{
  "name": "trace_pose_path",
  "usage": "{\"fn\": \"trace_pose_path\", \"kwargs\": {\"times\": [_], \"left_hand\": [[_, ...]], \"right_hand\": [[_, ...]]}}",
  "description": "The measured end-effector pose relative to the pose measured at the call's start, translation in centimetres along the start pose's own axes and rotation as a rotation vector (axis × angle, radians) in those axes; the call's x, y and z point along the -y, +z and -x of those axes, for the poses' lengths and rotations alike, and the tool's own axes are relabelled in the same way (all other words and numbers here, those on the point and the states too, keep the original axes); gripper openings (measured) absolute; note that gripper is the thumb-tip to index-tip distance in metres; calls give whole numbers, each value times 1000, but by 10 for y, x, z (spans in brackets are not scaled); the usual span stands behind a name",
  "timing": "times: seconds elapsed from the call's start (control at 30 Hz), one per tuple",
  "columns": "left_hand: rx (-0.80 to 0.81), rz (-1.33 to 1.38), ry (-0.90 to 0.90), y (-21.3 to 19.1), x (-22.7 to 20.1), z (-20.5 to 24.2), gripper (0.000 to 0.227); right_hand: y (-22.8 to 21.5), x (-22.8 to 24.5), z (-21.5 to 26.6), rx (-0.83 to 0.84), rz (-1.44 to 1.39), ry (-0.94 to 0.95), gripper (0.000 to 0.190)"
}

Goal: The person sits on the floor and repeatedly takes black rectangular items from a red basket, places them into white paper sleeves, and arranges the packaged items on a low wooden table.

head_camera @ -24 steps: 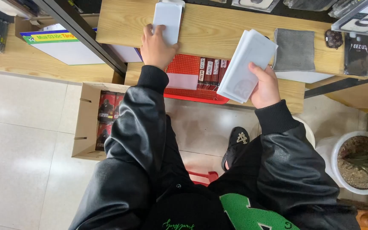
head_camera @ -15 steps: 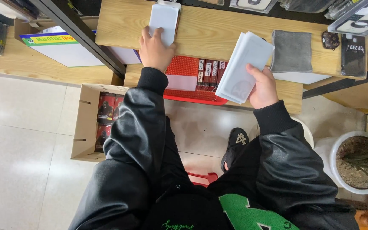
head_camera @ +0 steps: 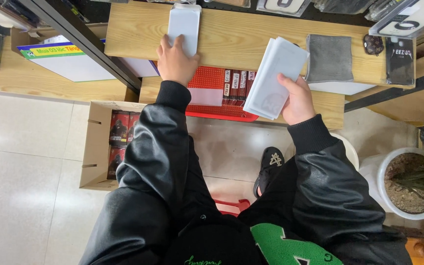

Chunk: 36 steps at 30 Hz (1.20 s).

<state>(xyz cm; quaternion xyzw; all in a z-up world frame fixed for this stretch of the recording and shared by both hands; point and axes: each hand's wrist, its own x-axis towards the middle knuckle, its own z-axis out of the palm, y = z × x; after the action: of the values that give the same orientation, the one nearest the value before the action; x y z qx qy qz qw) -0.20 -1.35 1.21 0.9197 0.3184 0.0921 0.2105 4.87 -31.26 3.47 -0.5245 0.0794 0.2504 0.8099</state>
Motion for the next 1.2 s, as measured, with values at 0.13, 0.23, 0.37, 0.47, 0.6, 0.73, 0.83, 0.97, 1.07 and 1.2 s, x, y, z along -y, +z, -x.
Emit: {"fn": "trace_pose_path", "kwargs": {"times": [0.13,0.23,0.37,0.47,0.6,0.73,0.83,0.97,1.07,1.2], "left_hand": [[9,-4,-15,1,-3,1,64],[-6,-12,-12,6,-1,0,65],[-100,-1,9,12,1,0,73],[-232,79,176,18,-3,3,66],[63,654,402,15,-46,39,45],[398,912,433,19,-86,75,64],[301,949,333,40,-97,73,41],[134,1050,422,35,-107,62,24],[116,1070,460,40,-108,47,25],[138,1076,469,53,-106,34,23]], "right_hand": [[0,-1,0,4,8,-1,30],[0,0,2,8,15,-7,29],[1,1,3,12,12,-14,31],[-1,-1,2,25,36,-40,30],[-5,-11,-6,131,160,-249,37],[10,-10,-5,147,479,-470,32],[25,-3,-11,245,625,-641,33],[36,-5,-38,273,656,-656,35],[39,-9,-59,307,632,-653,34],[37,-14,-73,293,604,-625,36]]}}
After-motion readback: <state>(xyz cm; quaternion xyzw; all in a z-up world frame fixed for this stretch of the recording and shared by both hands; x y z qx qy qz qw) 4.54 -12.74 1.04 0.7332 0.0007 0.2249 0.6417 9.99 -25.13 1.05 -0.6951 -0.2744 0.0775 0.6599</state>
